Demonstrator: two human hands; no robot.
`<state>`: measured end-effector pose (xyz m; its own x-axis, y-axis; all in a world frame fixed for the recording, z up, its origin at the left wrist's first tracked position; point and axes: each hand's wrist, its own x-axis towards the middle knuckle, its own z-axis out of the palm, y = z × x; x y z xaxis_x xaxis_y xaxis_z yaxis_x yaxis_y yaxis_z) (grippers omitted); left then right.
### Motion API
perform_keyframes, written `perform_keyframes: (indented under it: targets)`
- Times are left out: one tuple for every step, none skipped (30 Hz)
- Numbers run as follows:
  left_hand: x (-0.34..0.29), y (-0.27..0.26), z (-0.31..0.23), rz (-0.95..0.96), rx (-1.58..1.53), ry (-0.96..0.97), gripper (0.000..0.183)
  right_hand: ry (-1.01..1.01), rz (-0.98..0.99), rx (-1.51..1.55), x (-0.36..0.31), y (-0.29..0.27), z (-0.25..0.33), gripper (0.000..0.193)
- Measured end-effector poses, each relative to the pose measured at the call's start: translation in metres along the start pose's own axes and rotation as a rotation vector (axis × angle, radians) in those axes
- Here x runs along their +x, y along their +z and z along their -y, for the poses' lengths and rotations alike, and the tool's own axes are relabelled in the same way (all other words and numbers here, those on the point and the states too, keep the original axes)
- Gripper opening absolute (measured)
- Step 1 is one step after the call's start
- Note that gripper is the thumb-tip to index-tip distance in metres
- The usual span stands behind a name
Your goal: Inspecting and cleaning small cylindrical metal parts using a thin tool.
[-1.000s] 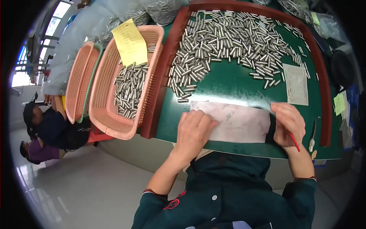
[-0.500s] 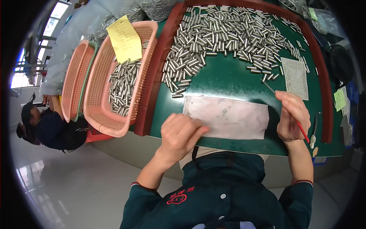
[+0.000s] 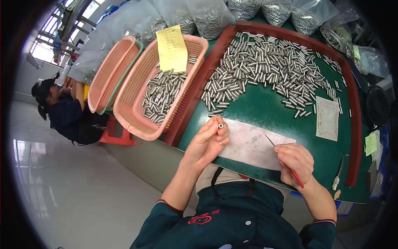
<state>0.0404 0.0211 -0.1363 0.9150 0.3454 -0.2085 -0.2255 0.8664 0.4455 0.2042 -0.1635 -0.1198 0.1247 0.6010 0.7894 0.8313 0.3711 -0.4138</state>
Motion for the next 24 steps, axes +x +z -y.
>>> perform_keyframes:
  targets:
    - [0.0003, 0.0009, 0.0012, -0.015, 0.010, 0.008, 0.009, 0.000, 0.016, -0.001, -0.0008, -0.0008, 0.0003, 0.020]
    - [0.0005, 0.0013, 0.0022, -0.030, 0.019, 0.016, 0.009, -0.007, 0.011, -0.003, -0.0010, -0.0011, 0.0005, 0.020]
    - [0.0010, 0.0008, 0.0031, -0.020, 0.028, 0.023, 0.009, -0.007, 0.012, 0.001, -0.0009, -0.0011, 0.0009, 0.020]
    - [0.0013, 0.0006, 0.0043, -0.016, 0.031, 0.024, 0.009, -0.005, 0.013, 0.005, -0.0011, -0.0009, 0.0011, 0.021]
    - [0.0017, 0.0005, 0.0056, -0.019, 0.032, 0.033, 0.009, -0.008, 0.010, 0.003, -0.0012, -0.0007, 0.0009, 0.021]
    - [0.0023, 0.0004, 0.0062, -0.023, 0.033, 0.041, 0.009, 0.002, 0.001, 0.010, -0.0013, -0.0004, 0.0005, 0.021]
    - [0.0016, 0.0008, 0.0057, -0.022, 0.036, 0.041, 0.009, 0.014, -0.009, 0.019, -0.0013, -0.0001, 0.0010, 0.021]
    - [0.0012, 0.0011, 0.0053, -0.025, 0.025, 0.042, 0.009, 0.014, -0.012, 0.019, -0.0011, -0.0004, 0.0012, 0.021]
    - [0.0008, 0.0013, 0.0051, -0.028, 0.014, 0.042, 0.009, 0.019, -0.020, 0.010, -0.0006, -0.0012, 0.0010, 0.022]
    - [0.0004, 0.0009, 0.0045, -0.028, 0.017, 0.042, 0.009, 0.025, -0.027, 0.002, 0.0000, -0.0013, 0.0008, 0.022]
    - [0.0001, 0.0004, 0.0042, -0.027, 0.002, 0.038, 0.009, 0.025, -0.030, 0.002, 0.0007, -0.0012, 0.0006, 0.022]
    - [-0.0003, 0.0001, 0.0038, -0.026, -0.013, 0.034, 0.009, 0.027, -0.040, -0.003, 0.0013, -0.0011, 0.0006, 0.022]
    - [-0.0003, 0.0007, 0.0036, -0.025, -0.011, 0.033, 0.009, 0.029, -0.049, -0.009, 0.0016, -0.0012, 0.0008, 0.022]
    - [-0.0003, 0.0016, 0.0034, -0.024, -0.043, 0.028, 0.011, 0.029, -0.051, -0.009, 0.0014, -0.0010, 0.0014, 0.022]
    - [-0.0006, 0.0022, 0.0032, -0.022, -0.074, 0.023, 0.012, 0.028, -0.052, -0.011, 0.0014, -0.0008, 0.0021, 0.023]
    - [-0.0004, 0.0015, 0.0032, -0.021, -0.073, 0.025, 0.012, 0.026, -0.052, -0.013, 0.0015, -0.0009, 0.0023, 0.023]
    - [-0.0002, -0.0001, 0.0032, -0.018, -0.097, 0.021, 0.013, 0.023, -0.052, -0.013, 0.0015, -0.0007, 0.0026, 0.023]
    - [-0.0001, -0.0007, 0.0031, -0.015, -0.120, 0.017, 0.013, 0.022, -0.051, -0.006, 0.0014, -0.0001, 0.0029, 0.023]
    - [-0.0001, 0.0000, 0.0034, -0.014, -0.119, 0.018, 0.013, 0.021, -0.049, 0.001, 0.0013, 0.0002, 0.0033, 0.023]
    - [0.0001, 0.0011, 0.0037, -0.039, -0.115, 0.020, 0.013, 0.019, -0.050, 0.000, 0.0012, 0.0004, 0.0037, 0.023]
    - [0.0002, 0.0019, 0.0040, -0.065, -0.110, 0.022, 0.012, 0.020, -0.050, -0.001, 0.0012, 0.0005, 0.0041, 0.024]
    - [0.0002, 0.0019, 0.0041, -0.064, -0.109, 0.023, 0.012, 0.021, -0.050, -0.002, 0.0010, 0.0007, 0.0046, 0.024]
    - [0.0004, 0.0020, 0.0041, -0.071, -0.110, 0.021, 0.014, 0.020, -0.051, -0.002, 0.0009, 0.0008, 0.0050, 0.024]
    - [0.0005, 0.0020, 0.0040, -0.079, -0.111, 0.019, 0.016, 0.016, -0.050, -0.001, 0.0009, 0.0008, 0.0053, 0.024]
